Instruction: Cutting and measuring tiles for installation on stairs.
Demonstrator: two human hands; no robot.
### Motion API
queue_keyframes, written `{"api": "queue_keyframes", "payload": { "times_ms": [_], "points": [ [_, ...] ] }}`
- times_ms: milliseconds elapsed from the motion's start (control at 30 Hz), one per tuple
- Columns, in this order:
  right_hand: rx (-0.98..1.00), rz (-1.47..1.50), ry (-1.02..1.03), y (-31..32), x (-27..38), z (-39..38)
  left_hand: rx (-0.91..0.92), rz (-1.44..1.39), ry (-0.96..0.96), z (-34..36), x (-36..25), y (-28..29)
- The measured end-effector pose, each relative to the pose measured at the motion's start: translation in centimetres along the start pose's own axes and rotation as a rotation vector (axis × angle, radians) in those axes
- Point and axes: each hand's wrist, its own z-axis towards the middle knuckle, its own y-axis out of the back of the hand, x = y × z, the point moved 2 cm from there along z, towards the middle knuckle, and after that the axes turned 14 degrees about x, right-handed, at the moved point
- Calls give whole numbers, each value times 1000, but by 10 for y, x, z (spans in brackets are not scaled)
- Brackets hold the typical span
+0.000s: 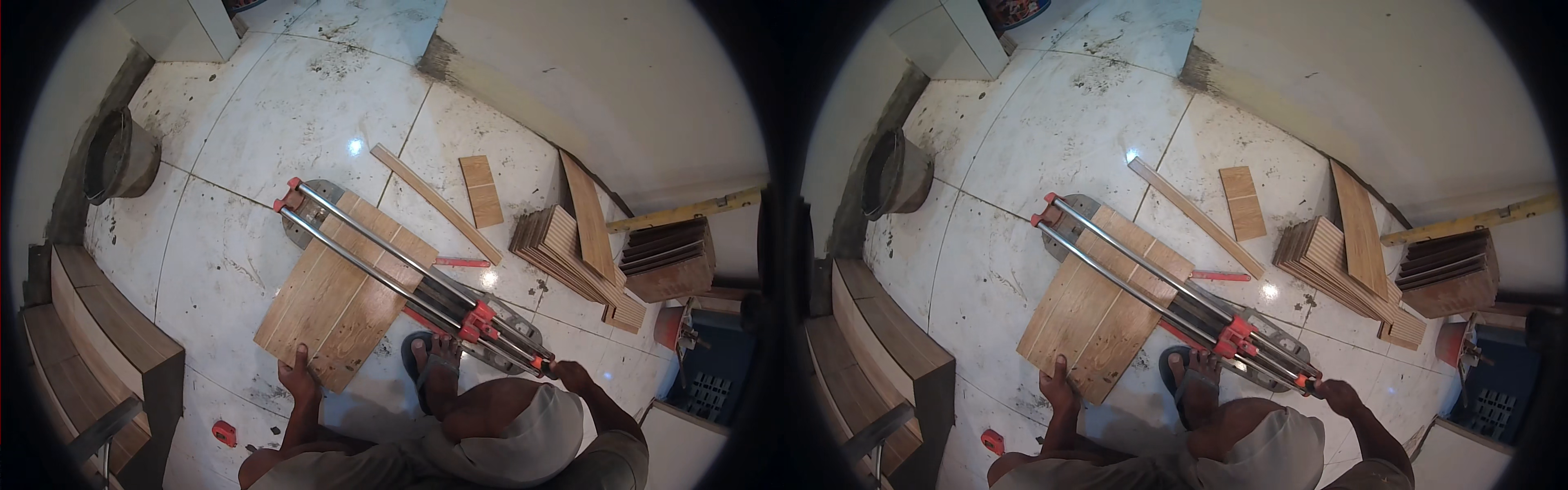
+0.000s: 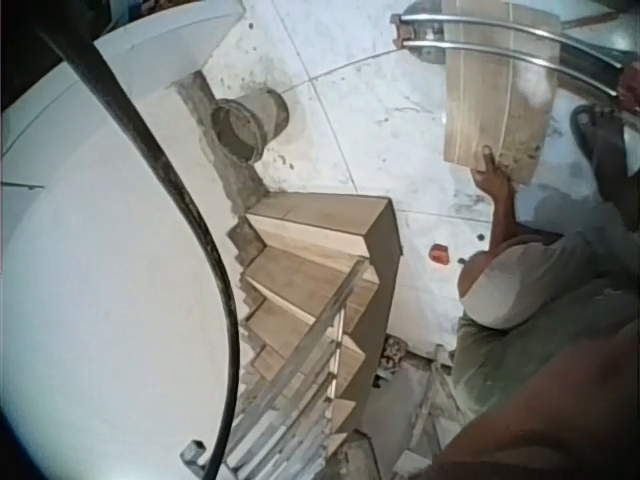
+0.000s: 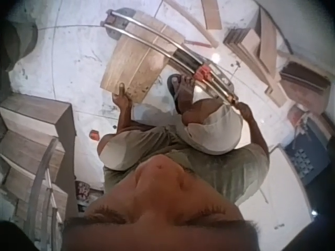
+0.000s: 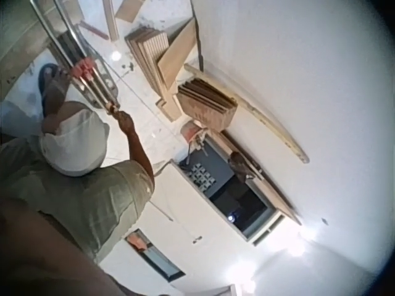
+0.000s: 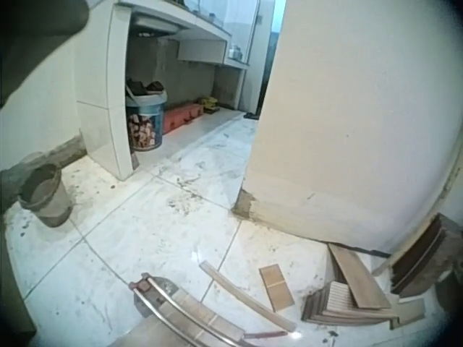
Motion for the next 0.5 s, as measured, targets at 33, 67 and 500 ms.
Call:
{"api": "queue_keyframes", "payload": {
  "times_ms": [33, 67, 500],
  "points": [
    [96, 14, -239, -9, 2, -1, 3, 10, 3, -1, 0, 2],
    [-2, 151, -224, -21, 10, -4, 6, 11, -1, -3, -1, 4],
    [-222, -102, 126, -24, 147, 29, 1, 23, -32, -1, -3, 2]
  ]
}}
